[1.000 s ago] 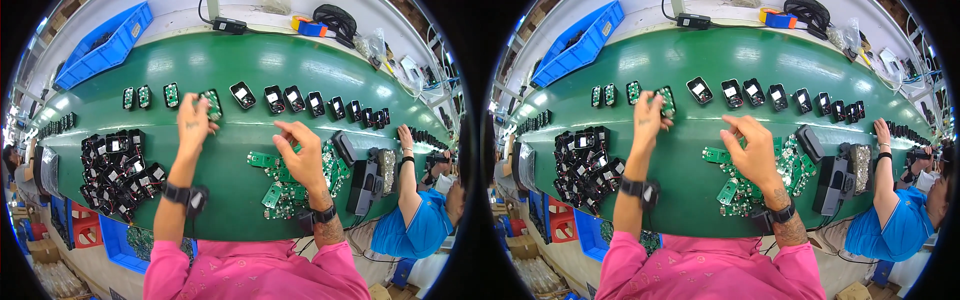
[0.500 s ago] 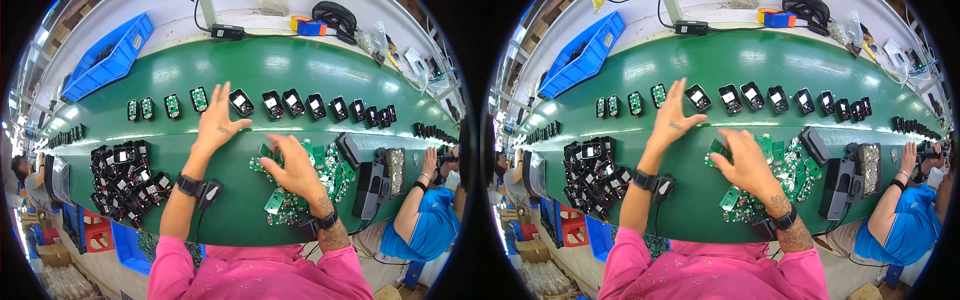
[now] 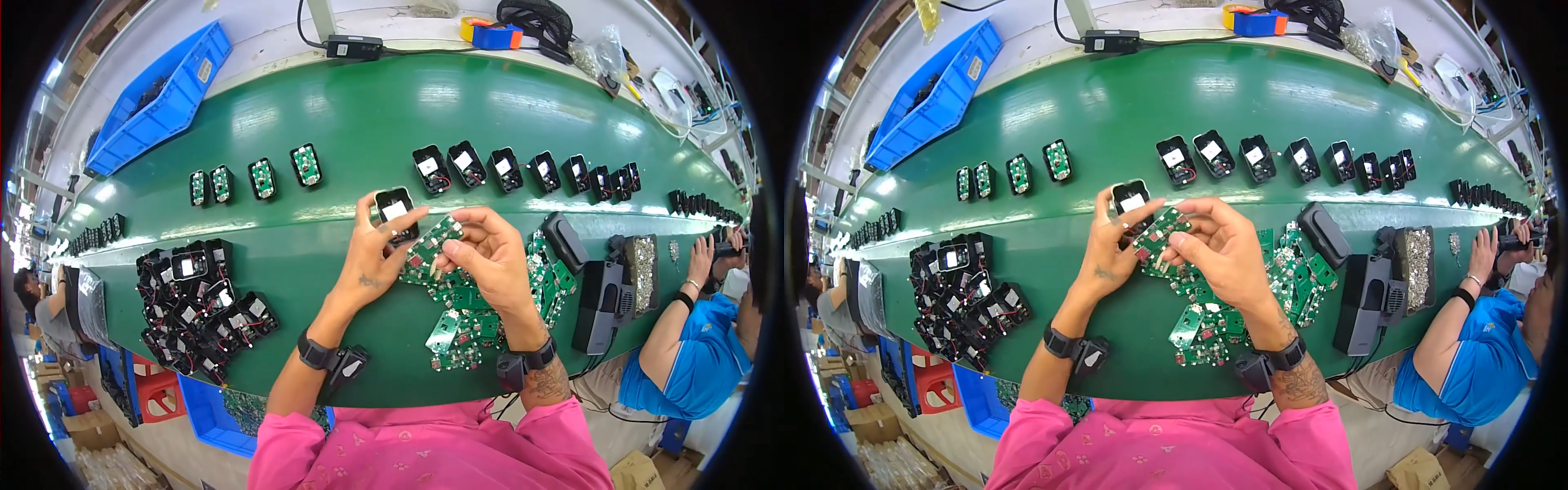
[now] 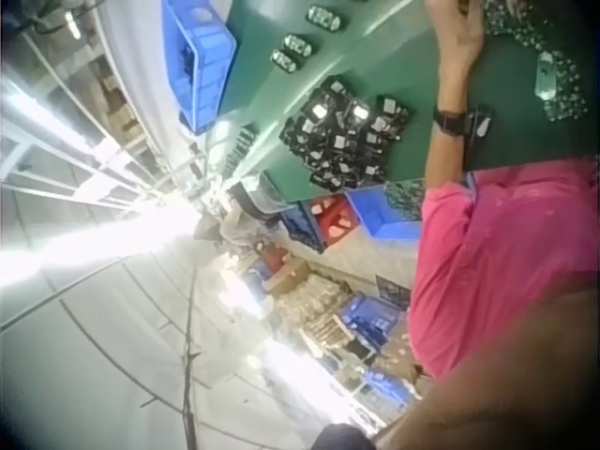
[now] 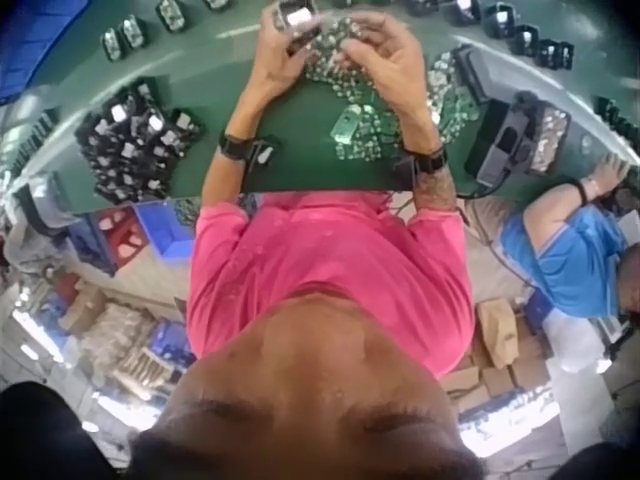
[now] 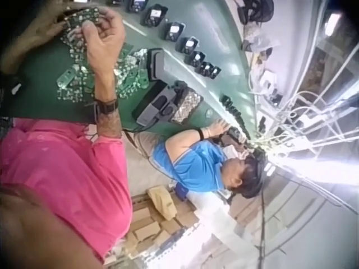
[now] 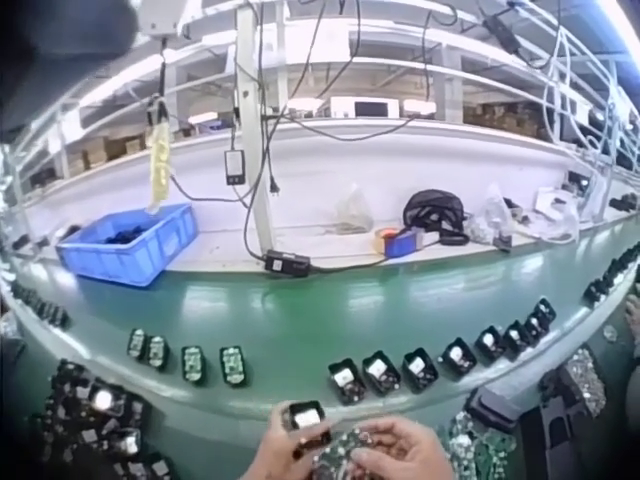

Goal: The person picks up a black housing and a circuit board, fits the board into the housing, and presses them together. After assembling the components, the person places the completed unit onto the green conveyor belt.

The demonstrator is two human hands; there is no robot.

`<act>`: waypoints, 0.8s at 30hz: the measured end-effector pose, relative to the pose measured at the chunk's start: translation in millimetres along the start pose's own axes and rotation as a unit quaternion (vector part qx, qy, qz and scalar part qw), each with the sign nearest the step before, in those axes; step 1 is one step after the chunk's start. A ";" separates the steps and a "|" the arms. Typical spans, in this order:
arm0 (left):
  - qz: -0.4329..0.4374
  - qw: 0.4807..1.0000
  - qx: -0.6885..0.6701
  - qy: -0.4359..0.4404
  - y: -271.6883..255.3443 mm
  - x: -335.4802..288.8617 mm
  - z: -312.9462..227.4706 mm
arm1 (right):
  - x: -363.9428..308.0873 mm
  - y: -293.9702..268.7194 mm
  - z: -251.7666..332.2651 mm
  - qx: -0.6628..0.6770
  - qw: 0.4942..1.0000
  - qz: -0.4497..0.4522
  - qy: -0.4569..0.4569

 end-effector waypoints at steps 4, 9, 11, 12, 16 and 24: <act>0.032 0.994 -0.105 -0.006 -0.8 -2.5 6.8 | 3.8 0.0 -3.4 0.002 1.000 -0.003 0.016; 0.047 0.993 -0.105 -0.027 7.7 -9.7 20.3 | 4.1 3.9 -6.3 0.032 0.997 -0.035 0.068; 0.000 0.993 -0.111 0.025 10.1 -12.0 14.2 | 2.5 6.0 -10.4 0.038 0.997 -0.019 0.062; 0.005 0.995 -0.101 0.023 11.2 -12.5 13.3 | 1.7 7.3 -11.8 0.043 0.998 -0.003 0.053; 0.006 0.996 -0.088 0.014 11.2 -12.5 8.8 | 0.8 12.8 -17.8 0.023 0.999 -0.009 0.049; 0.018 0.992 -0.111 -0.066 3.6 -11.3 -4.4 | 1.8 5.4 -27.4 -0.044 0.997 -0.001 0.070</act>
Point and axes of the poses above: each hand's wrist, its own x-axis towards the middle knuckle, its own y-axis out of the palm, z = x × y, the point moved 2 cm from there along x, towards the middle knuckle, and after that the axes turned 4 degrees about -y, right-handed, at the moved point
